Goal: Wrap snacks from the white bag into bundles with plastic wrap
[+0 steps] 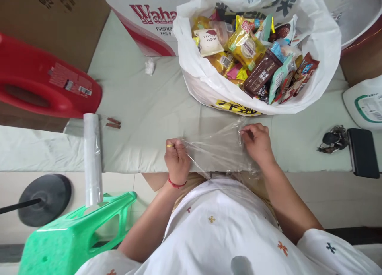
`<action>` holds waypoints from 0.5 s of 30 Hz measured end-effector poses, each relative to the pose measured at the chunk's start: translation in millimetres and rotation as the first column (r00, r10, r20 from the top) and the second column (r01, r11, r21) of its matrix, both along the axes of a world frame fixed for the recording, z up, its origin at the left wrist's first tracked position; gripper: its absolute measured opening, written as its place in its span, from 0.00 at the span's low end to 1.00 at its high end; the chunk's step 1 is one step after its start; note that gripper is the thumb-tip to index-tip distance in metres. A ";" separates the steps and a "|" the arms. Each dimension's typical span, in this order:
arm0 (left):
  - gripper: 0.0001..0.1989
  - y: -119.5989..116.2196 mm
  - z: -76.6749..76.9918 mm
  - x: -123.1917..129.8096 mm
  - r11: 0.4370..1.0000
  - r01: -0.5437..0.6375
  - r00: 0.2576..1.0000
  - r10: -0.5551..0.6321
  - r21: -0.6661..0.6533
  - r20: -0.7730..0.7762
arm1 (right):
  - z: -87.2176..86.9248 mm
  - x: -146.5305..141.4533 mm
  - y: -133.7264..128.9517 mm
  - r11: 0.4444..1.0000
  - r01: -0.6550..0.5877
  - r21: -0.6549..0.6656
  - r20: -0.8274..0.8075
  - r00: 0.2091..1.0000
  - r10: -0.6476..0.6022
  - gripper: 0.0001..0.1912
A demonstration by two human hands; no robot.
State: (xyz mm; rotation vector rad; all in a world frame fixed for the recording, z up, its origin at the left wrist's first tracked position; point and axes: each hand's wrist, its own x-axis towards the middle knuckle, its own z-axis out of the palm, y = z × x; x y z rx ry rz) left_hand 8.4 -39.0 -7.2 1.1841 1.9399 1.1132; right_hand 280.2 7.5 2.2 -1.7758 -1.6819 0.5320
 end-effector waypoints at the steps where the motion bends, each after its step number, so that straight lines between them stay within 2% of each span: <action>1: 0.20 -1.8 -0.1 -3.5 1.000 -0.008 1.000 0.008 0.010 0.013 | 2.1 -0.1 -0.1 0.999 0.030 -0.017 -0.099 0.995 -0.032 0.09; 3: 0.21 -4.6 0.9 -9.3 1.000 -0.009 0.999 0.008 0.026 0.037 | 7.9 3.1 -0.9 0.991 0.069 -0.116 -0.322 0.941 -0.103 0.12; 5: 0.21 -5.8 4.0 -13.2 1.000 -0.009 0.998 0.008 0.026 0.057 | 13.6 9.6 -1.1 0.969 0.047 -0.243 -0.497 0.852 -0.166 0.16; 8: 0.18 -4.4 11.1 -17.4 0.999 0.023 0.999 -0.022 -0.027 0.032 | 15.5 22.0 -1.1 0.938 -0.004 -0.346 -0.588 0.780 -0.214 0.21; 10: 0.15 -1.9 14.9 -20.6 0.995 0.074 0.994 -0.080 -0.073 -0.071 | 11.7 30.4 -2.1 0.924 -0.016 -0.381 -0.557 0.802 -0.215 0.21; 12: 0.13 1.0 16.8 -24.1 0.988 0.107 0.965 -0.130 -0.108 -0.228 | 8.1 37.5 -4.3 0.916 -0.012 -0.401 -0.460 0.867 -0.190 0.19; 14: 0.11 3.9 17.1 -27.2 0.986 0.112 0.919 -0.150 -0.123 -0.366 | 11.2 40.5 -8.1 0.937 0.036 -0.348 -0.280 0.950 -0.141 0.16; 15: 0.11 5.1 16.8 -28.4 0.985 0.116 0.901 -0.158 -0.127 -0.403 | 16.5 39.5 -10.6 0.958 0.069 -0.279 -0.174 0.977 -0.121 0.14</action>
